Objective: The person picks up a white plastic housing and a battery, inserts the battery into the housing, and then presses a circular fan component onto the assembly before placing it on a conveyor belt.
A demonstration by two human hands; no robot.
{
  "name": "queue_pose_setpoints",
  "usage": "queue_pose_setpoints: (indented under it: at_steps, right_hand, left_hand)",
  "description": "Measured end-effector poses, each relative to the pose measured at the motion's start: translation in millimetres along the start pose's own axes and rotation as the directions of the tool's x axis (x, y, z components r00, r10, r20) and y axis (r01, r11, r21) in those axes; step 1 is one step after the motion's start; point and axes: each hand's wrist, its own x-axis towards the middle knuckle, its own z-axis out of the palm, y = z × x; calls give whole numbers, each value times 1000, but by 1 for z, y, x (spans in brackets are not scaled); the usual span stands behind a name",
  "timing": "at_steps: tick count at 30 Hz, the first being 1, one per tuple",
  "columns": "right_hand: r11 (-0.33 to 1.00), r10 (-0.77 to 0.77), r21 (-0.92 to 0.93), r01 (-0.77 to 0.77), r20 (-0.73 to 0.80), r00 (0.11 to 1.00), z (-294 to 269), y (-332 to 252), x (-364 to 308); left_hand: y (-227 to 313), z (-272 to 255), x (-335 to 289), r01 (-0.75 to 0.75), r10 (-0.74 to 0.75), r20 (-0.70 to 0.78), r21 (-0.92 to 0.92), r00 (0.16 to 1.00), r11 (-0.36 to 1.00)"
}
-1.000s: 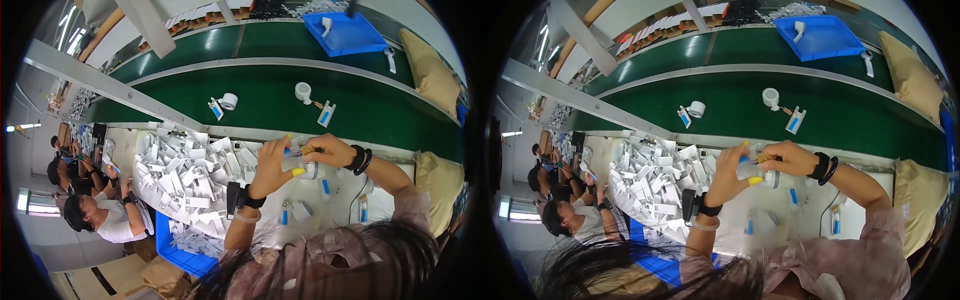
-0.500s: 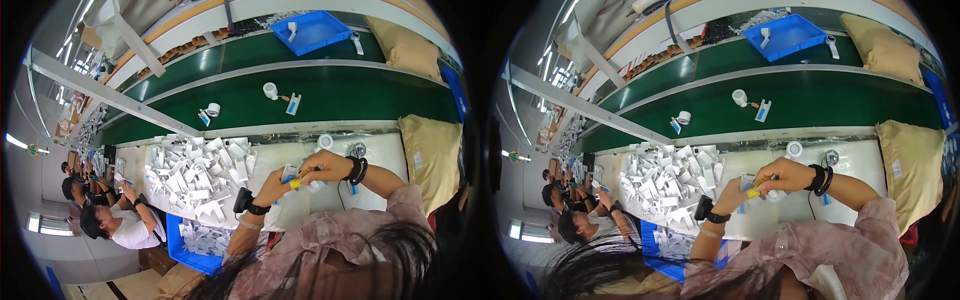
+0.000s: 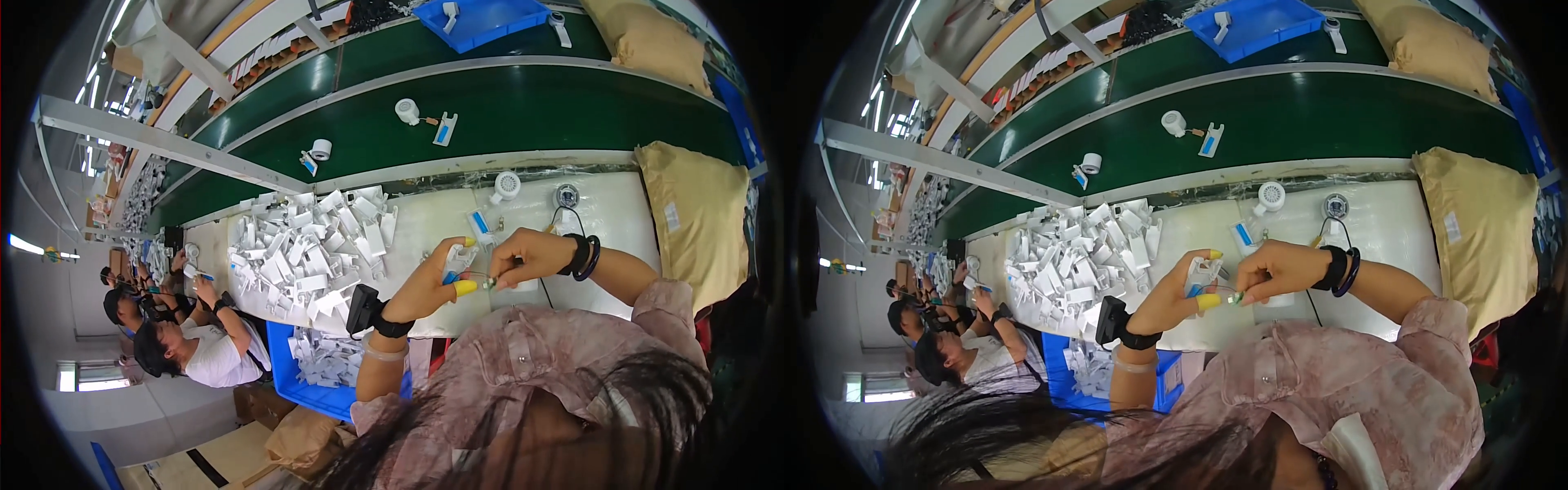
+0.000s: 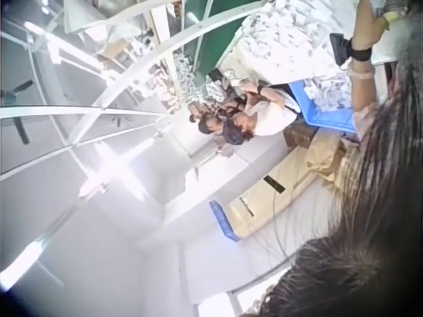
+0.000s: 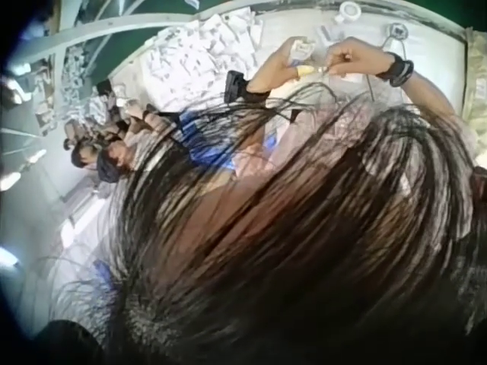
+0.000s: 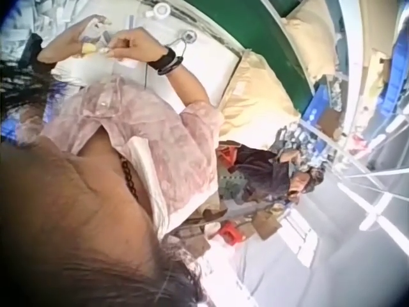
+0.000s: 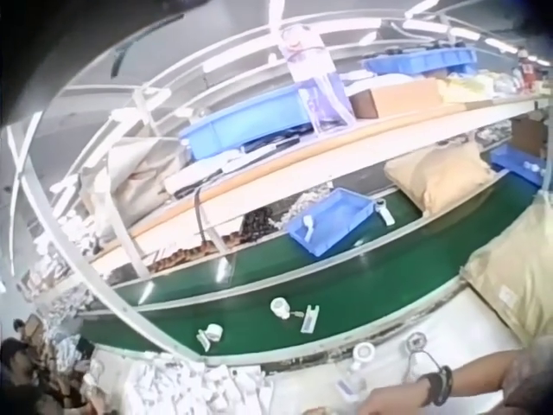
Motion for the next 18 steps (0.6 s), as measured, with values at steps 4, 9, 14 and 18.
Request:
queue_pose_setpoints:
  at_steps: [4, 9, 14, 18]
  right_hand:
    - [952, -95, -307, -10, -325, 941, 16, -1, -5]
    - [670, -576, -742, 30, -494, 651, 23, 10, 0]
    - [736, -590, -673, 72, -586, 556, 29, 10, 2]
    - [742, -601, -659, 126, -569, 561, 35, 8, 1]
  left_hand:
    - [-25, 11, 4, -120, 113, -59, -132, 992, 984]
    - [-38, 40, 17, -198, 74, -363, -316, 929, 928]
    - [-35, 58, 24, -237, 33, -405, -466, 914, 853]
    - [-33, 69, 29, -330, 125, -472, -380, 873, 864]
